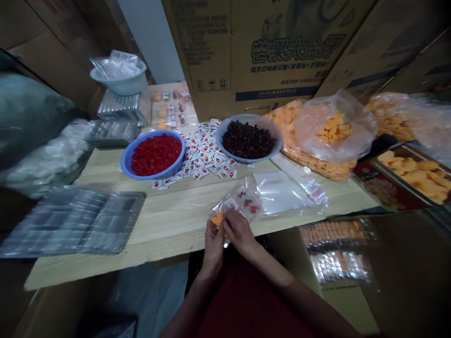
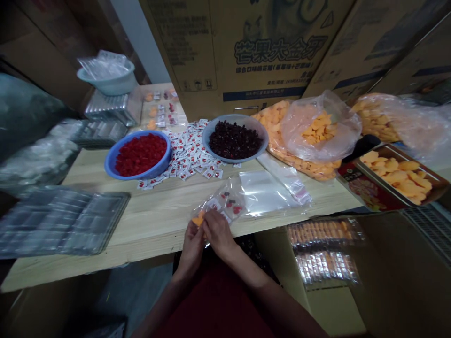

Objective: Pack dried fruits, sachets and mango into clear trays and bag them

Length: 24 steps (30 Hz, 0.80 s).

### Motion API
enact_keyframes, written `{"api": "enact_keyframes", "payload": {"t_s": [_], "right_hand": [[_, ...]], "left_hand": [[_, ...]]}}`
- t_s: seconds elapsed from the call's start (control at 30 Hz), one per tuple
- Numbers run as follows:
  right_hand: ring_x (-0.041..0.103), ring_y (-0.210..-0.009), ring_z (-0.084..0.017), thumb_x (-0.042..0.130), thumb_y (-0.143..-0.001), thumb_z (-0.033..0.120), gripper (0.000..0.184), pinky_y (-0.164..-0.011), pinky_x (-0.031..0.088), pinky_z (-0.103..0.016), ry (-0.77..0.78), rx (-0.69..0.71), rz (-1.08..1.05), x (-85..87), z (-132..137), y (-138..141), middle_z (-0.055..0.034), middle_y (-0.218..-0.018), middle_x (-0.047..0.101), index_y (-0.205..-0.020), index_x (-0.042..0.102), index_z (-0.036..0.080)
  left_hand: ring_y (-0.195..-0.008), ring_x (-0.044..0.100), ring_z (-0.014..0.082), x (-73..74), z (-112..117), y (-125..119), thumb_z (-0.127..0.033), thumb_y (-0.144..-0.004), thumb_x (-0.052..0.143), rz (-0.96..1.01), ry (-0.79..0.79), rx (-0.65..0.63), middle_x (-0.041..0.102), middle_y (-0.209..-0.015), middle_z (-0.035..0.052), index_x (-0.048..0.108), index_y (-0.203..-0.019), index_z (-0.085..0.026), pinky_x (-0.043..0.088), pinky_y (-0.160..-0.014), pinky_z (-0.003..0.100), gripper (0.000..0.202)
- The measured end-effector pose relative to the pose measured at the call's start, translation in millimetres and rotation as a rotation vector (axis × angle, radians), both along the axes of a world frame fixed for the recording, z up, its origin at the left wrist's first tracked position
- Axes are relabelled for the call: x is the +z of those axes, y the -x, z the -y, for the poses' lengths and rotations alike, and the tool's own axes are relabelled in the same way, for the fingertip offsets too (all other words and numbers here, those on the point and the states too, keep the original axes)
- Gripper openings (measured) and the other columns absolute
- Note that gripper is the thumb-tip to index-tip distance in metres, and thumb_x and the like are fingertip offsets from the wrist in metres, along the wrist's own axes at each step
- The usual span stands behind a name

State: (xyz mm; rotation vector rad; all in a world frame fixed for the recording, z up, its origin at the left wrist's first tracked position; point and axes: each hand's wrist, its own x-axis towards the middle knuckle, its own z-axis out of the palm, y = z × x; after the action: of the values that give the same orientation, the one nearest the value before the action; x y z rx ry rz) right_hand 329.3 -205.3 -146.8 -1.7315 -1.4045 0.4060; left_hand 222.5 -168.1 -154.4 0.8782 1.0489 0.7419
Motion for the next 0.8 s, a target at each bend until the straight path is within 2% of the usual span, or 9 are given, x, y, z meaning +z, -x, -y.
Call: {"api": "enact_keyframes", "payload": {"t_s": [0.07,0.13,0.23,0.37,0.47,0.57,0.67,0.73,0.8], "right_hand": [[0.056,-0.077,-0.019,0.045,-0.094,0.015,0.014,-0.071,0.042,-0.029,-0.003,-0.031,-0.039,-0.2,0,-1,-0.0040,-0.082,0.059,-0.084,0.053,0.021],[0.055,-0.075,-0.018,0.047,-0.093,0.016,0.012,-0.069,0.041,-0.028,-0.003,-0.059,-0.080,0.4,-1,-6,-0.0028,-0.080,0.058,-0.083,0.053,0.020],[0.052,-0.070,-0.016,0.047,-0.092,0.015,0.013,-0.065,0.038,-0.026,0.013,-0.040,-0.134,5.2,-1,-10,-0.0007,-0.077,0.056,-0.082,0.053,0.021],[0.053,-0.071,-0.016,0.049,-0.089,0.013,0.014,-0.067,0.040,-0.026,0.015,0.078,-0.194,15.1,4,8,-0.0002,-0.076,0.057,-0.079,0.053,0.021],[0.057,-0.077,-0.017,0.051,-0.088,0.011,0.012,-0.071,0.043,-0.027,0.008,0.142,-0.240,17.4,9,24,-0.0014,-0.082,0.062,-0.084,0.057,0.021],[0.057,-0.075,-0.017,0.052,-0.088,0.011,0.012,-0.069,0.044,-0.026,0.024,0.144,-0.278,11.7,11,26,-0.0005,-0.079,0.061,-0.084,0.058,0.021],[0.058,-0.073,-0.016,0.049,-0.089,0.010,0.015,-0.068,0.047,-0.026,0.034,0.153,-0.240,2.1,13,19,-0.0007,-0.077,0.060,-0.082,0.058,0.020],[0.061,-0.077,-0.017,0.051,-0.090,0.012,0.015,-0.073,0.050,-0.028,0.039,0.147,-0.164,-3.3,17,14,-0.0025,-0.081,0.063,-0.085,0.061,0.020],[0.063,-0.103,-0.025,0.063,-0.088,0.020,0.019,-0.091,0.051,-0.040,0.037,0.132,-0.020,-7.2,24,9,-0.0098,-0.107,0.067,-0.106,0.065,0.020]], "left_hand": [[-0.097,0.063,0.0186,5.4,-5,9,-0.049,-0.076,0.076,-0.036,-0.031,-0.072,0.068,-0.095,0.0020,0.063,-0.103,-0.021,0.048,-0.090,0.029,0.041],[-0.102,0.062,0.0199,13.7,-13,21,-0.044,-0.078,0.076,-0.019,-0.019,-0.247,0.069,-0.101,0.0044,0.066,-0.106,-0.021,0.047,-0.095,0.031,0.038],[-0.098,0.064,0.0209,21.3,-24,36,-0.038,-0.078,0.077,0.052,0.058,-0.472,0.070,-0.107,0.0075,0.069,-0.110,-0.020,0.050,-0.094,0.034,0.038],[-0.085,0.065,0.0190,9.9,-23,34,-0.034,-0.070,0.079,0.035,0.039,-0.318,0.071,-0.092,0.0055,0.071,-0.096,-0.017,0.051,-0.082,0.031,0.032],[-0.069,0.058,0.0148,-1.3,-19,29,-0.033,-0.066,0.078,-0.113,-0.135,-0.113,0.064,-0.072,-0.0010,0.064,-0.079,-0.018,0.047,-0.068,0.025,0.024],[-0.062,0.052,0.0129,-1.8,-23,30,-0.029,-0.062,0.080,-0.352,-0.334,0.040,0.058,-0.071,-0.0045,0.059,-0.083,-0.022,0.042,-0.061,0.024,0.031],[-0.071,0.059,0.0153,2.7,-33,31,-0.030,-0.064,0.081,-0.340,-0.377,-0.034,0.065,-0.086,-0.0002,0.061,-0.101,-0.022,0.046,-0.069,0.026,0.043],[-0.077,0.062,0.0173,3.4,-39,28,-0.035,-0.071,0.078,-0.259,-0.359,-0.164,0.067,-0.087,0.0027,0.066,-0.099,-0.021,0.047,-0.076,0.028,0.033],[-0.075,0.060,0.0174,1.6,-42,25,-0.042,-0.077,0.073,-0.227,-0.336,-0.222,0.066,-0.079,0.0024,0.068,-0.087,-0.019,0.047,-0.075,0.027,0.025]]}}
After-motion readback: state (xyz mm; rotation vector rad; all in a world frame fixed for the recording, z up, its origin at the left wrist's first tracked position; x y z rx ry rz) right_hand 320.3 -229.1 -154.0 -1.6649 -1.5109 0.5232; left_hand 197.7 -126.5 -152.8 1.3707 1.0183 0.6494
